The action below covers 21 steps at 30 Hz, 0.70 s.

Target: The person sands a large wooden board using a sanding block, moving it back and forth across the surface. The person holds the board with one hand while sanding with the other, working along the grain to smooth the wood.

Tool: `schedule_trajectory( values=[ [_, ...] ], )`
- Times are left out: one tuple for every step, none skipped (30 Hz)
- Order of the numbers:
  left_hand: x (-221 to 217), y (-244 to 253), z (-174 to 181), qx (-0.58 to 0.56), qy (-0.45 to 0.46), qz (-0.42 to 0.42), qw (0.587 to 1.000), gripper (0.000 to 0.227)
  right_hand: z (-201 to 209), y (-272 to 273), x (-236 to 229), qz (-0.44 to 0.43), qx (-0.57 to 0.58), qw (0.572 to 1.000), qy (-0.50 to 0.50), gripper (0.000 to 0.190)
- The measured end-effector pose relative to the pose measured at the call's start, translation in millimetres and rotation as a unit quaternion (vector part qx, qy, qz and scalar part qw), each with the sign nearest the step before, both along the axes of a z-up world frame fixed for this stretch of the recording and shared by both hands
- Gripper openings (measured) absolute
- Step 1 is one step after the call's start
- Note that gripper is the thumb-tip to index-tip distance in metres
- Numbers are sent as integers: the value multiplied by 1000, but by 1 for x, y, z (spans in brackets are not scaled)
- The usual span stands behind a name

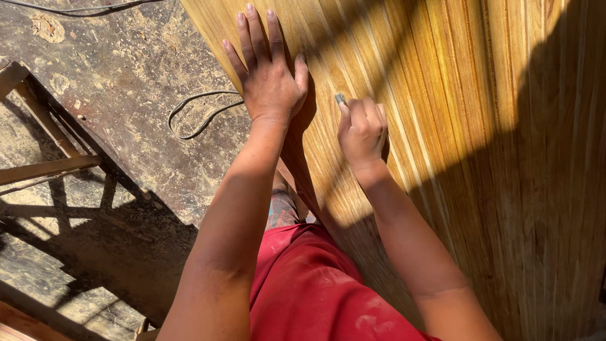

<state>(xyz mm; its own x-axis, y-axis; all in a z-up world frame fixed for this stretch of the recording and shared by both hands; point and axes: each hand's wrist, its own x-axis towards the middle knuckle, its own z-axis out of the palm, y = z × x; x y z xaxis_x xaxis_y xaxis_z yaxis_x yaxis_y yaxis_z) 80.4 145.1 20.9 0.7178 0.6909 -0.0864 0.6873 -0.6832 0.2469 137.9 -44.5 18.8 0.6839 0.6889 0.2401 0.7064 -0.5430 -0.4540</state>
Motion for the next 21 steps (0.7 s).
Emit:
schedule_trajectory(
  values=[
    [1,1,-2,-6,1,0,1000,81,2,-3,-2,-2,5,1000,1,3],
    [-3,0,-2,-14,8,2,1000,81,3,-5,-6,-1,7,1000,8,7],
    [-6,-2,-1,-22,15,4,1000,81,5,-5,-7,-2,-5,1000,-2,6],
    [-3,0,0,-24,18,5,1000,81,2,3,-2,-9,-14,1000,-19,5],
    [0,2,2,-27,21,6,999,81,-6,20,6,-17,-24,999,-35,4],
    [6,4,3,-26,20,9,999,82,-14,37,19,-7,-23,999,-24,5],
    [10,6,4,-26,22,7,999,81,-17,46,27,4,-21,1000,-13,9],
    [5,3,5,-32,33,7,999,81,-16,45,23,8,-24,999,-20,9],
    [-1,0,5,-37,43,7,998,80,-13,41,15,12,-26,999,-26,9],
    [-5,-2,4,-29,30,5,999,80,-10,37,12,19,-24,999,-39,9],
    [-7,-3,4,-21,17,3,1000,81,0,24,4,8,-23,999,-20,6],
    [-3,1,3,-9,0,-1,1000,81,12,12,-2,-4,-19,1000,-5,9],
    [4,5,2,-11,-7,-1,1000,81,18,8,-1,-11,-15,1000,-14,8],
    [4,4,3,-24,3,4,1000,80,22,4,-3,-12,-22,1000,-7,9],
    [4,3,3,-36,12,9,999,80,24,2,-3,-13,-29,1000,0,10],
    [1,1,4,-38,16,12,999,80,23,3,-4,-3,-48,999,-4,9],
    [-4,-2,5,-39,19,15,999,80,20,7,-3,7,-67,998,-8,10],
    [1,1,4,-35,13,11,999,80,10,21,8,10,-80,997,-22,11],
    [5,4,3,-28,7,5,1000,80,2,31,16,12,-62,997,-33,8],
    [3,4,2,-30,10,7,999,80,-3,33,16,22,-51,998,-35,6],
    [0,3,1,-32,13,8,999,80,-6,32,15,32,-41,998,-37,8]
  ],
)
